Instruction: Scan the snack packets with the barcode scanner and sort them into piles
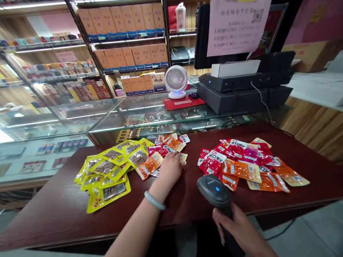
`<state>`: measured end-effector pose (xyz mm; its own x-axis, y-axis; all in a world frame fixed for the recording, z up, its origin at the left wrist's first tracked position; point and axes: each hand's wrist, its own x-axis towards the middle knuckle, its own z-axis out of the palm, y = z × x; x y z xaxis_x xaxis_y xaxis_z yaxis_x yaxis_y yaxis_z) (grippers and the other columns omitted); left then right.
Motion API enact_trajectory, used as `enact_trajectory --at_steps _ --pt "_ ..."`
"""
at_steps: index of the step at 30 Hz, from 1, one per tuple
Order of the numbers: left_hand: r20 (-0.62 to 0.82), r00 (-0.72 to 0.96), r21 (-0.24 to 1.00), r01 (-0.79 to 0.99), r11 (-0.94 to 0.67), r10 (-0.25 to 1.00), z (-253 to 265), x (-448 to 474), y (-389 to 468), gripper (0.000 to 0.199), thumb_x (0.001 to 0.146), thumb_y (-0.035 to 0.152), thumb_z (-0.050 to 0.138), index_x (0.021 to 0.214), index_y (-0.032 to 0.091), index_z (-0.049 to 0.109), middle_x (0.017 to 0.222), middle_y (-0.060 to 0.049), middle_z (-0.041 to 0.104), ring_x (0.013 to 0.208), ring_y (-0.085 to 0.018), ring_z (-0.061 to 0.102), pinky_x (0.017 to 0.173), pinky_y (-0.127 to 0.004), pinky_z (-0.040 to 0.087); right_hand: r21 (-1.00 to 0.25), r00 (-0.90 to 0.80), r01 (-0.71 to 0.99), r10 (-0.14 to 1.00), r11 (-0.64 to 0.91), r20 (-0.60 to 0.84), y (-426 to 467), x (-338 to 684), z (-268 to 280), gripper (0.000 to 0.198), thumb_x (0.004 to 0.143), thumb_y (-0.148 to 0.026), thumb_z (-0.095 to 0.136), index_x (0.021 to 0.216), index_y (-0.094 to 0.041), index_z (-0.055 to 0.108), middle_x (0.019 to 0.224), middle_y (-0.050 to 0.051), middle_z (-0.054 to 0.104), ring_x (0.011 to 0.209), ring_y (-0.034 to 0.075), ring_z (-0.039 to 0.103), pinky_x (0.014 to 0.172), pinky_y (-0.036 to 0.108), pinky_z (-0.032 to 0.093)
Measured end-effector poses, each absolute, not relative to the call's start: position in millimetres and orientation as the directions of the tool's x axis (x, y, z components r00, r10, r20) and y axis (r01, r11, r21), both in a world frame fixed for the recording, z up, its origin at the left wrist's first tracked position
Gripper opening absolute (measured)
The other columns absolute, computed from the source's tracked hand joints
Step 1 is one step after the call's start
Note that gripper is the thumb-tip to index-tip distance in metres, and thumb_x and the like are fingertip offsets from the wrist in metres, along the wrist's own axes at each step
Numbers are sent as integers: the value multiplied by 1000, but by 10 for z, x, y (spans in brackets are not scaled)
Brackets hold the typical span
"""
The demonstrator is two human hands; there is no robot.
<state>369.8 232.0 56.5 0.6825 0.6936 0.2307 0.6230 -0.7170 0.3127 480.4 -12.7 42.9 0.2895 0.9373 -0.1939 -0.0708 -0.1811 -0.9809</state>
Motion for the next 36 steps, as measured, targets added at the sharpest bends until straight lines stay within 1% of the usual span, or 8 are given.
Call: enact_trajectory --at_steps 4,7,13,20,27,30,33,36 --pt "53 752 37 656 -754 657 744 3723 2625 28 93 16 50 112 16 71 121 -19 69 120 -33 58 107 -47 41 -983 265 -81 948 -162 -178 -81 4823 382 54 80 -72 67 92 -23 48 51 -10 49 40 11 46 44 26 42" --pt "7 747 -52 664 -746 665 847 3754 2759 33 86 26 66 118 20 69 131 -19 62 127 -39 52 108 -53 36 -983 264 -95 948 -156 -176 -84 4860 368 55 78 -72 69 93 -23 48 53 -10 49 39 11 46 43 25 41" --pt "-75 799 -44 596 -802 597 909 3707 2867 61 64 49 87 114 20 65 135 -18 58 129 -40 49 111 -51 31 -985 280 -93 946 -145 -166 -79 4932 366 54 80 -69 69 97 -22 49 51 -10 49 40 11 48 42 24 42" --pt "87 860 25 503 -864 503 860 3784 2810 52 76 44 81 116 17 60 100 -15 72 103 -34 65 107 -45 35 -994 271 -61 957 -94 -107 140 4999 573 53 82 -71 67 93 -22 50 53 -10 50 39 11 48 42 24 42" --pt "115 878 139 450 -882 465 842 3805 2845 43 79 38 78 117 21 65 104 -14 74 109 -31 66 120 -46 21 -997 250 -62 966 -46 -60 426 5072 663 50 83 -67 68 93 -22 50 54 -11 50 37 10 48 40 23 43" --pt "114 858 223 470 -854 501 843 3864 2864 38 75 38 80 108 23 68 100 -11 74 107 -31 67 116 -47 29 -998 251 -51 966 -45 -56 468 5098 654 50 82 -68 68 92 -22 50 54 -11 50 38 10 48 40 23 43" --pt "180 773 483 469 -740 608 770 4116 2825 35 71 36 83 101 25 69 93 -8 74 97 -30 69 100 -43 45 -998 269 -50 962 -40 -52 484 5131 645 50 82 -69 67 92 -22 51 56 -11 51 38 9 47 40 23 43" --pt "257 709 785 243 -569 657 642 4479 2765 37 71 31 82 106 26 70 93 -7 75 89 -27 71 87 -39 53 -998 310 -51 949 -46 -60 501 5183 622 51 83 -69 67 94 -22 51 56 -10 51 38 10 48 41 23 42"
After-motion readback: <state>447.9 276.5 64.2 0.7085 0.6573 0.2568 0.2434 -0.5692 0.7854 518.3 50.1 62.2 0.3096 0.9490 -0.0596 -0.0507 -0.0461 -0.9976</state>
